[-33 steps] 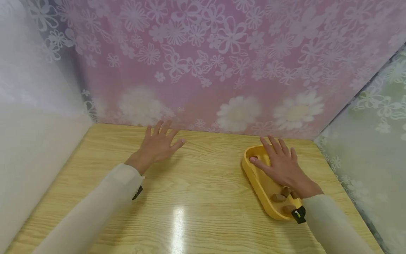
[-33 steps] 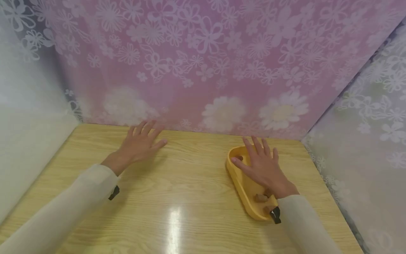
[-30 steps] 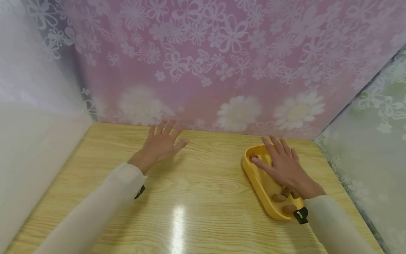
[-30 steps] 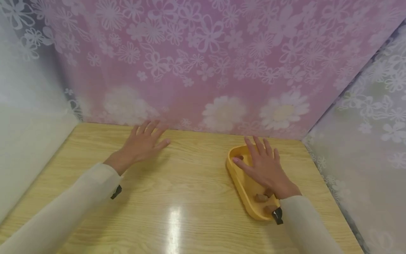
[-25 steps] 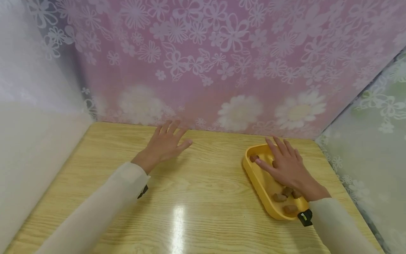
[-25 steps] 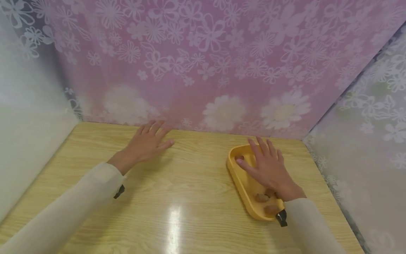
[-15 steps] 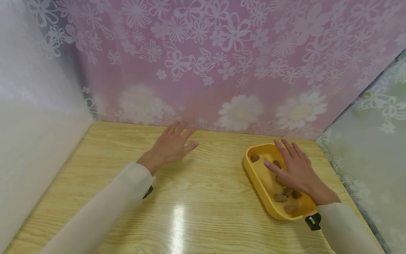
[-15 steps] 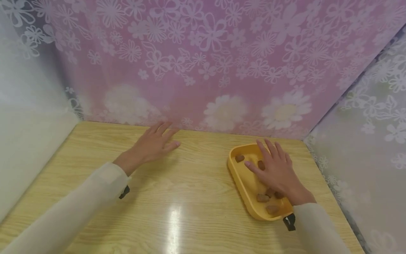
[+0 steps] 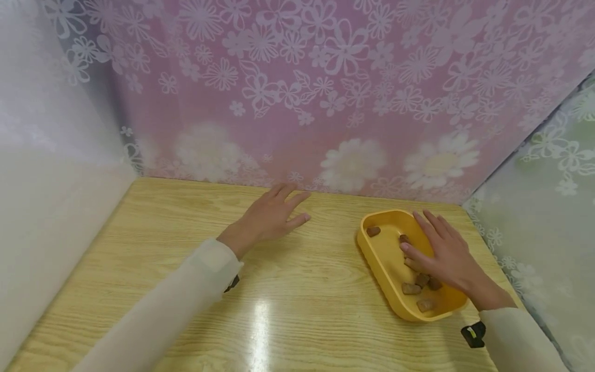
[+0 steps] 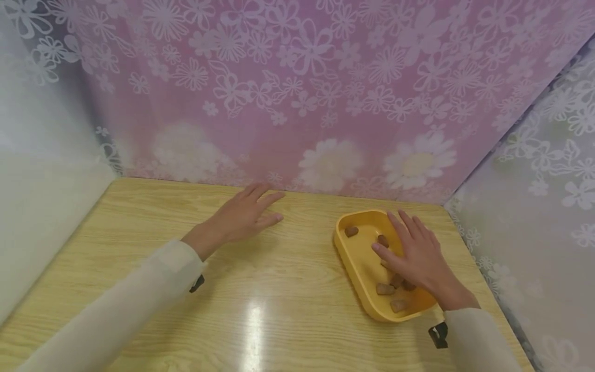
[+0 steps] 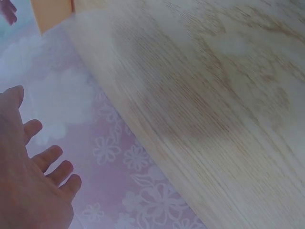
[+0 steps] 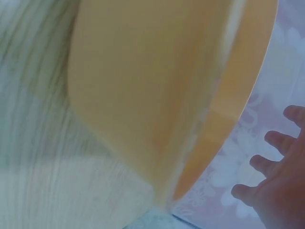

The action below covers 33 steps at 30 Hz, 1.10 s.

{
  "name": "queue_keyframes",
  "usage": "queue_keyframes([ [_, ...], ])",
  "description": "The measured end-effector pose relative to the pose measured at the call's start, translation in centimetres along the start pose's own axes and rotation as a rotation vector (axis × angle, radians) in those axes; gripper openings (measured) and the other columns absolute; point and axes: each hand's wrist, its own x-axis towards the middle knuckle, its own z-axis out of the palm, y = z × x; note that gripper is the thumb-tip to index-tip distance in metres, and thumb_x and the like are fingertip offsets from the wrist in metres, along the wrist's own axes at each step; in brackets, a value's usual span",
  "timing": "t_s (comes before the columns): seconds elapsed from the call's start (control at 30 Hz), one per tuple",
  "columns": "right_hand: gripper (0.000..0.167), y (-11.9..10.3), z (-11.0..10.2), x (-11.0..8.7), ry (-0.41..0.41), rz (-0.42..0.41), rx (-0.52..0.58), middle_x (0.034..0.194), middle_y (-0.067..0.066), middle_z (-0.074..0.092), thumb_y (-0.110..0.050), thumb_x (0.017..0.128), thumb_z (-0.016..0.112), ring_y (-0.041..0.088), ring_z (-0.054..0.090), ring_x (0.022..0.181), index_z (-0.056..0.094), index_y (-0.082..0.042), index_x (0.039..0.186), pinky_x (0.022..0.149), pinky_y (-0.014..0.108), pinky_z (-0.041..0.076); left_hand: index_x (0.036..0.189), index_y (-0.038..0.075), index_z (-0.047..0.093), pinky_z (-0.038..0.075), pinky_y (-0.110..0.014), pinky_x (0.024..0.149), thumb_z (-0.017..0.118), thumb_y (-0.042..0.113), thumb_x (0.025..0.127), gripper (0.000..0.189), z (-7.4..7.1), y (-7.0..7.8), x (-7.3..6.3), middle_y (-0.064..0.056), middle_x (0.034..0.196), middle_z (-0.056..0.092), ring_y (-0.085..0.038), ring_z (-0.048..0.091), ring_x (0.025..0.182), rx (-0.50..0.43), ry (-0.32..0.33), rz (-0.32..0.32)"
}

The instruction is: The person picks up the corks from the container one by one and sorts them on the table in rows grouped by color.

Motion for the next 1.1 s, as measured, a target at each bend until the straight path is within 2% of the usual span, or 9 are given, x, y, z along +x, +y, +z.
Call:
queue_keyframes([
  [0.13, 0.087, 0.4, -0.1, -0.4, 0.023, -0.013, -0.003, 0.177, 0.03, 0.021, -0.046, 0.107, 0.066, 0.061, 0.018, 0.16, 0.024, -0.012, 0.175, 0.119, 0.087, 0.018, 0.173, 0.027, 0.033, 0.034, -0.055, 0.132, 0.044, 0.058, 0.115, 0.067, -0.1, 0.8, 0.3, -0.008, 0.18, 0.026, -0.032, 0.026, 0.167, -0.02, -0.013, 0.025],
  [0.23, 0.086, 0.7, -0.1, -0.7, 0.023, -0.011, 0.01, 0.178, 0.03, 0.021, -0.045, 0.107, 0.067, 0.061, 0.019, 0.16, 0.024, -0.015, 0.175, 0.116, 0.088, 0.02, 0.172, 0.027, 0.035, 0.035, -0.056, 0.132, 0.046, 0.057, 0.115, 0.066, -0.1, 1.3, 0.7, -0.009, 0.179, 0.028, -0.032, 0.028, 0.166, -0.041, -0.016, 0.043],
  [0.37, 0.086, 1.1, -0.1, -1.1, 0.011, -0.003, 0.049, 0.18, 0.027, 0.018, -0.043, 0.108, 0.067, 0.063, 0.02, 0.158, 0.021, -0.02, 0.176, 0.112, 0.091, 0.023, 0.171, 0.027, 0.036, 0.039, -0.056, 0.13, 0.048, 0.056, 0.114, 0.065, 0.1, 1.8, 1.0, -0.009, 0.178, 0.031, -0.032, 0.029, 0.166, -0.059, -0.021, 0.069],
  [0.53, 0.083, 2.0, 0.1, -1.8, -0.013, 0.018, 0.089, 0.181, 0.026, 0.013, -0.041, 0.11, 0.065, 0.065, 0.019, 0.157, 0.02, -0.019, 0.176, 0.11, 0.092, 0.023, 0.171, 0.028, 0.037, 0.045, -0.054, 0.125, 0.048, 0.056, 0.115, 0.064, 0.6, 2.4, 1.3, -0.006, 0.176, 0.035, -0.029, 0.033, 0.164, -0.077, -0.039, 0.106],
  [0.7, 0.081, 3.1, 0.9, -2.5, -0.009, 0.009, 0.112, 0.181, 0.025, 0.016, -0.038, 0.11, 0.065, 0.065, 0.021, 0.156, 0.023, -0.018, 0.176, 0.108, 0.092, 0.024, 0.169, 0.027, 0.041, 0.051, -0.053, 0.12, 0.049, 0.055, 0.115, 0.061, 0.9, 3.1, 1.6, -0.005, 0.172, 0.041, -0.028, 0.037, 0.161, -0.072, -0.047, 0.135],
  [0.93, 0.08, 3.8, 1.8, -2.8, -0.003, -0.006, 0.172, 0.182, 0.02, 0.017, -0.033, 0.108, 0.068, 0.064, 0.022, 0.157, 0.027, -0.019, 0.175, 0.109, 0.091, 0.025, 0.167, 0.026, 0.043, 0.049, -0.05, 0.122, 0.048, 0.054, 0.115, 0.059, 1.2, 4.1, 2.2, -0.006, 0.171, 0.043, -0.028, 0.04, 0.159, -0.043, -0.064, 0.174],
  [1.1, 0.08, 3.8, 2.5, -2.9, -0.025, -0.003, 0.198, 0.184, 0.015, 0.012, -0.033, 0.109, 0.068, 0.063, 0.019, 0.159, 0.026, -0.02, 0.175, 0.109, 0.09, 0.025, 0.167, 0.027, 0.044, 0.051, -0.052, 0.12, 0.047, 0.054, 0.115, 0.058, 1.6, 4.7, 2.4, -0.005, 0.17, 0.044, -0.027, 0.039, 0.16, -0.041, -0.071, 0.184],
])
